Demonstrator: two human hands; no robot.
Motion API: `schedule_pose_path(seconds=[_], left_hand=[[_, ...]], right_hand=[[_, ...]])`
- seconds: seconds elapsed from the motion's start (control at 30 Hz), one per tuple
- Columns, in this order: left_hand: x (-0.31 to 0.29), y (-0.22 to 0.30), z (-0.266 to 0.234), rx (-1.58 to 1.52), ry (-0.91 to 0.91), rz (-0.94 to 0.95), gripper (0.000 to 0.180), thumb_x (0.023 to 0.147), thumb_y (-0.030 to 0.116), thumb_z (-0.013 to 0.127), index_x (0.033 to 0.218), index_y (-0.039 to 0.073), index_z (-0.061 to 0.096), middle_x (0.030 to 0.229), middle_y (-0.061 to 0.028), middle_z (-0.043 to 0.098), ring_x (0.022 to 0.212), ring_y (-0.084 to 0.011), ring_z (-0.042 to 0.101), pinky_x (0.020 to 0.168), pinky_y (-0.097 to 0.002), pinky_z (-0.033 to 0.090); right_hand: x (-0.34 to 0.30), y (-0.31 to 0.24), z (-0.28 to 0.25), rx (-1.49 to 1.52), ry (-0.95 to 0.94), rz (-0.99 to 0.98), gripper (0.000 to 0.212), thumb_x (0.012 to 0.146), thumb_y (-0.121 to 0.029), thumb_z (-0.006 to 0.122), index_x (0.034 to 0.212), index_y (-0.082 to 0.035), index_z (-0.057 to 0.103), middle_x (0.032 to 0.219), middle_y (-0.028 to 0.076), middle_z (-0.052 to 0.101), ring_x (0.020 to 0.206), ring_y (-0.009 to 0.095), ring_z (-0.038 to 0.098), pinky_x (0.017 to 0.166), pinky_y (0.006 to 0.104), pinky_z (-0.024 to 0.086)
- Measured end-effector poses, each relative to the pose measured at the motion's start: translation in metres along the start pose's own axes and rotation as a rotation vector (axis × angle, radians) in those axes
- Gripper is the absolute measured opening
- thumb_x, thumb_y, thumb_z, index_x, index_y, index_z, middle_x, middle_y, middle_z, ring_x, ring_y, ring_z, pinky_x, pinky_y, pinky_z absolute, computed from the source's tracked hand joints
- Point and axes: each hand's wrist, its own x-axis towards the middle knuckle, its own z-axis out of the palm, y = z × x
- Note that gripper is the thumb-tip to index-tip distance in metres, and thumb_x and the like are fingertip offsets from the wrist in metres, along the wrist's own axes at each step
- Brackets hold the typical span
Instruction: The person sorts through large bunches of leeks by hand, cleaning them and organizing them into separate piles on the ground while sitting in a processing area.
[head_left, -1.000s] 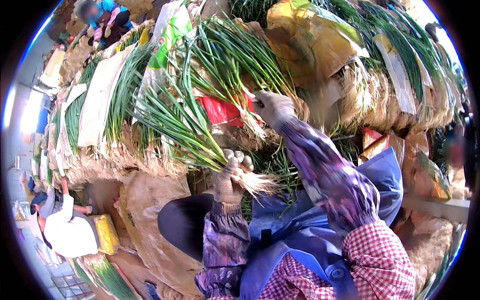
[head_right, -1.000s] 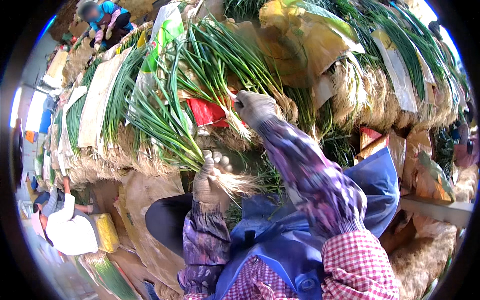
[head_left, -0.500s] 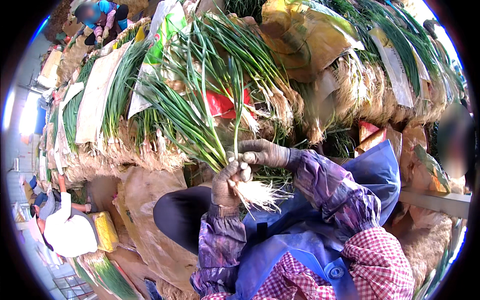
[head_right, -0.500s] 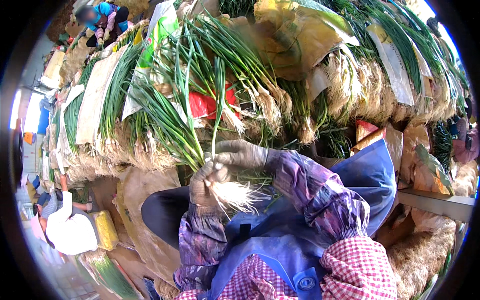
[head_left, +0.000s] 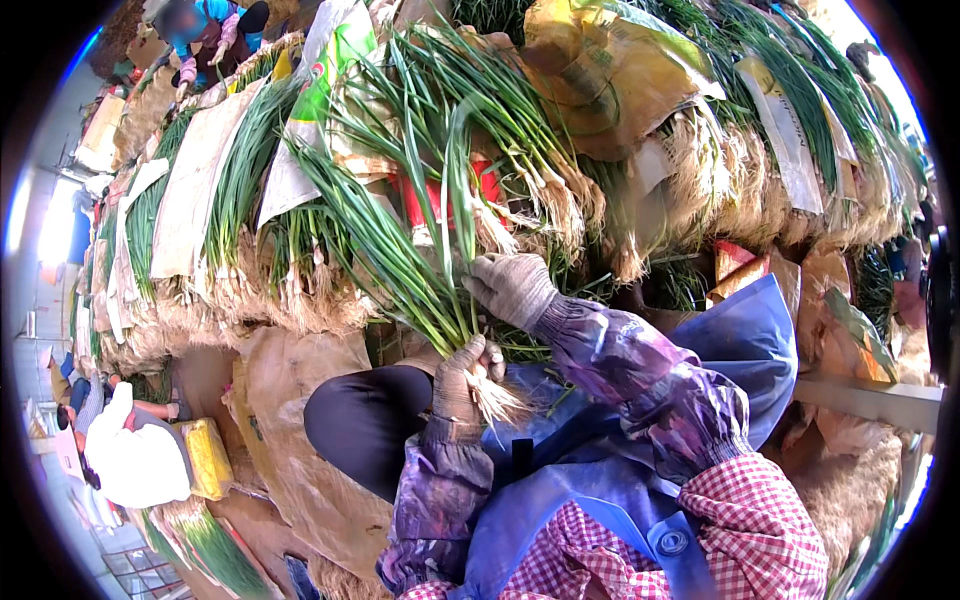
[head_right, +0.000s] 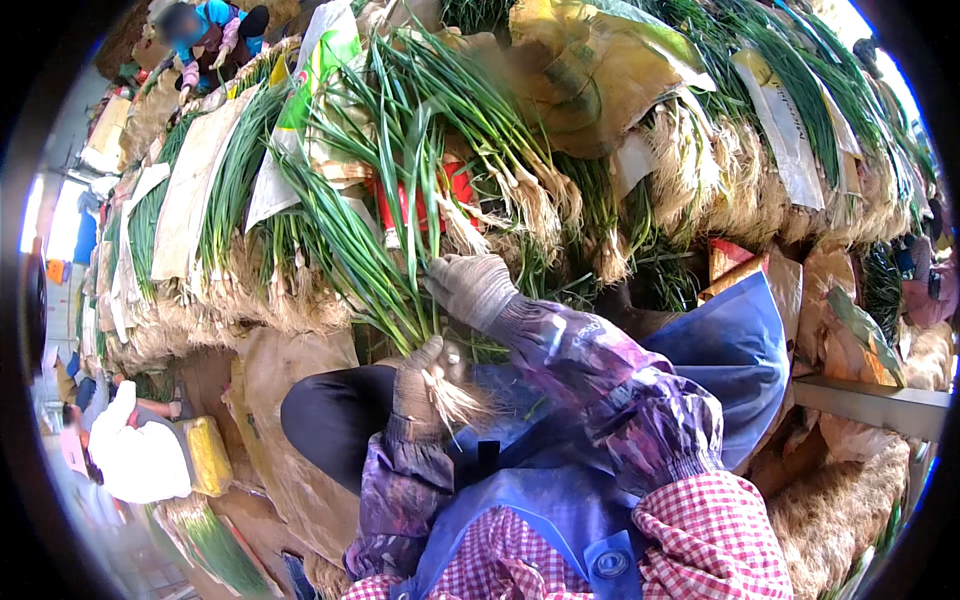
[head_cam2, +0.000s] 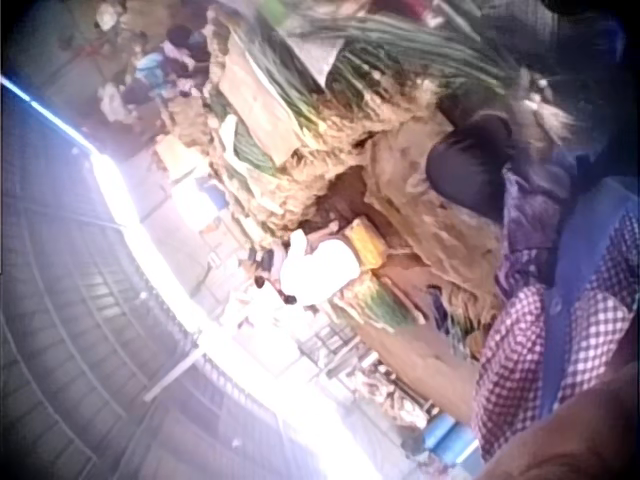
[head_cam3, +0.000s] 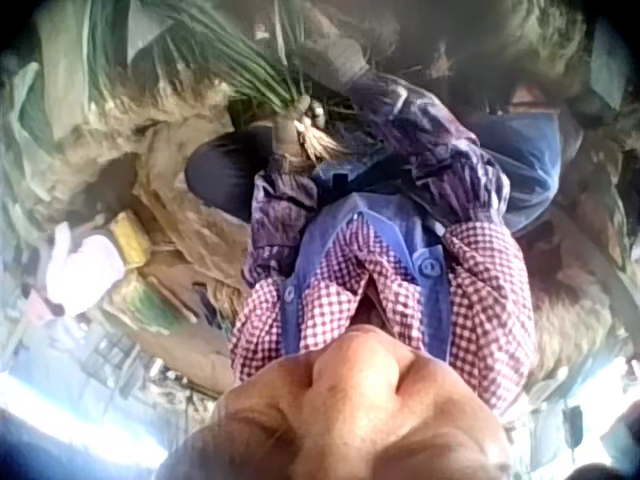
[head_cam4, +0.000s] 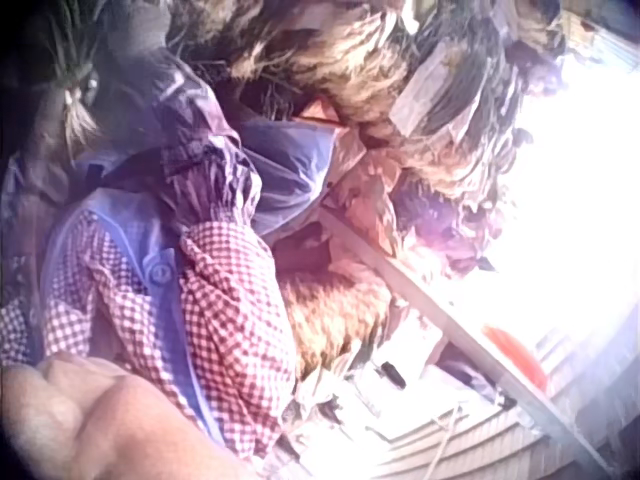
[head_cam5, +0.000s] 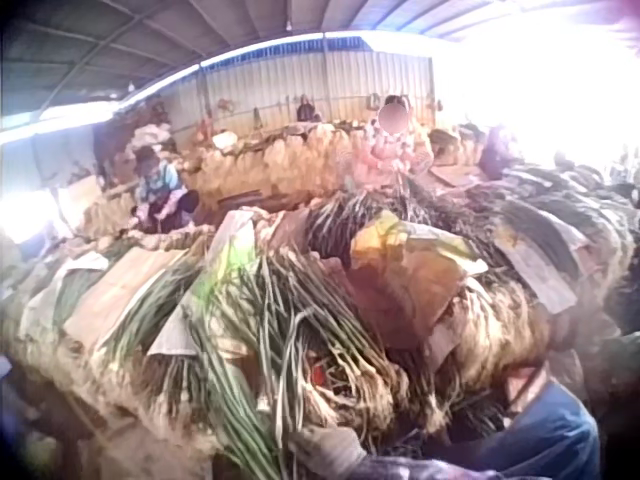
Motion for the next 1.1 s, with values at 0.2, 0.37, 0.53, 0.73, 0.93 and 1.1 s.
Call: schedule_pose_path(seconds=[0.2, 0.37, 0.53, 0.73, 0.93, 1.1], left_hand=[[-0.012, 0.022, -0.005, -0.321, -0.66, 0.001, 0.03, 0.086, 0.015, 0.058, 0.111, 0.002, 0.047, 0.058, -0.0013, 0.046, 0.047, -0.0128, 0.041, 0.046, -0.0257, 0.036], [-0.014, 0.045, 0.02, -0.251, -0.645, 0.426, 0.049, 0.087, 0.017, 0.057, 0.129, 0.002, 0.036, 0.067, -0.0028, 0.048, 0.055, -0.0117, 0.043, 0.05, -0.0252, 0.038], [0.05, 0.03, 0.013, -0.078, -0.354, 0.338, 0.028, 0.084, 0.006, 0.061, 0.11, 0.008, 0.052, 0.09, -0.0063, 0.054, 0.078, -0.0146, 0.052, 0.061, -0.022, 0.049], [0.068, 0.026, 0.002, 0.015, -0.038, 0.364, 0.021, 0.081, 0.007, 0.067, 0.098, 0.008, 0.055, 0.077, -0.0034, 0.057, 0.062, -0.0129, 0.055, 0.05, -0.0182, 0.047], [0.077, 0.025, -0.017, 0.026, -0.086, 0.008, 0.022, 0.077, 0.013, 0.072, 0.091, 0.006, 0.056, 0.075, -0.0044, 0.058, 0.062, -0.017, 0.057, 0.063, -0.0338, 0.052], [0.037, 0.009, 0.018, -0.343, -0.564, 0.12, 0.025, 0.081, 0.004, 0.062, 0.101, 0.01, 0.049, 0.087, -0.0061, 0.053, 0.085, -0.0204, 0.052, 0.075, -0.0373, 0.047]], right_hand=[[-0.007, 0.072, 0.014, 1.223, 0.428, 0.536, 0.014, 0.086, -0.016, 0.057, 0.085, -0.003, 0.063, 0.069, -0.001, 0.057, 0.056, 0.011, 0.051, 0.051, 0.0254, 0.042], [-0.016, 0.1, 0.033, -0.249, -0.634, -0.032, 0.021, 0.079, -0.028, 0.061, 0.083, -0.008, 0.066, 0.072, 0.01, 0.063, 0.069, 0.025, 0.063, 0.058, 0.0386, 0.051], [0.08, 0.059, 0.006, -0.227, 0.008, 0.222, 0.032, 0.08, -0.037, 0.06, 0.1, -0.011, 0.058, 0.079, 0.014, 0.064, 0.077, 0.033, 0.063, 0.066, 0.0436, 0.048], [0.05, 0.021, -0.04, -0.305, 0.0, 0.001, 0.024, 0.085, -0.028, 0.054, 0.076, -0.007, 0.057, 0.067, 0.01, 0.06, 0.062, 0.028, 0.062, 0.055, 0.0384, 0.048], [-0.011, 0.063, -0.017, 0.541, 0.154, -0.005, 0.012, 0.088, -0.014, 0.06, 0.094, -0.005, 0.064, 0.08, 0.005, 0.062, 0.062, 0.014, 0.056, 0.056, 0.0264, 0.047], [0.021, 0.054, -0.002, 1.384, -0.214, 0.458, 0.044, 0.087, -0.032, 0.063, 0.119, -0.003, 0.055, 0.085, 0.004, 0.063, 0.072, 0.01, 0.056, 0.061, 0.0244, 0.047]])
